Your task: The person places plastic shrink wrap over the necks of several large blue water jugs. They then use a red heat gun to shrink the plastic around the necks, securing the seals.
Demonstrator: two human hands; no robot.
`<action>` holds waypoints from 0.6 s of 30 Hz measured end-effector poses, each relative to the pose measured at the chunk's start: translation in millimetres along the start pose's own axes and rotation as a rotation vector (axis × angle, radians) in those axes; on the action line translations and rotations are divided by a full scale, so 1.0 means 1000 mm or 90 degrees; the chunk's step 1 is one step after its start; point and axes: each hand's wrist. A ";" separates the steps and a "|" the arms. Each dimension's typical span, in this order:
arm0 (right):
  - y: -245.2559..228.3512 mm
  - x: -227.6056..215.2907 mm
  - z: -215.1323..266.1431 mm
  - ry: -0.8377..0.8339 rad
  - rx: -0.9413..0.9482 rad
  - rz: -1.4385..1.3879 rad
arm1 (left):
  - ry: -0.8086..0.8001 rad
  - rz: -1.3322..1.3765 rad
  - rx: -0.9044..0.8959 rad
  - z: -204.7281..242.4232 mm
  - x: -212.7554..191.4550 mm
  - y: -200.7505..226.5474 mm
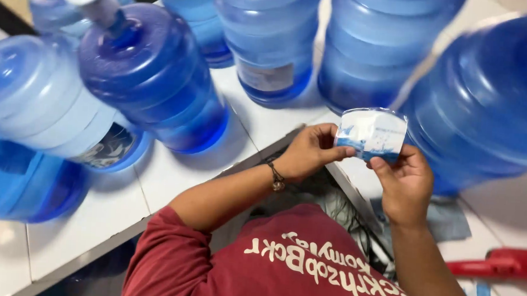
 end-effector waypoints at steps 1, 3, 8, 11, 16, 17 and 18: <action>-0.001 0.011 -0.010 -0.038 -0.003 0.036 | 0.007 -0.020 0.039 -0.003 -0.012 0.008; -0.006 0.036 -0.033 -0.083 -0.014 0.065 | 0.020 -0.046 0.087 -0.002 -0.022 0.040; -0.010 0.109 -0.094 -0.144 -0.112 0.046 | 0.006 -0.165 0.177 -0.016 -0.064 0.106; -0.023 0.160 -0.123 -0.183 -0.101 -0.001 | 0.011 -0.293 0.237 -0.027 -0.093 0.162; -0.068 0.239 -0.165 -0.254 -0.228 -0.023 | 0.033 -0.518 0.382 -0.060 -0.157 0.242; -0.076 0.254 -0.175 -0.260 -0.300 -0.021 | 0.041 -0.617 0.435 -0.073 -0.178 0.256; -0.086 0.271 -0.188 -0.259 -0.297 -0.016 | 0.039 -0.613 0.433 -0.084 -0.193 0.273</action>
Point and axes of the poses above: each hand's wrist, its own z-axis away from the middle knuckle, its own x-axis out of the palm, y = z × x, and after that the axes turned 1 degree about y, right-handed
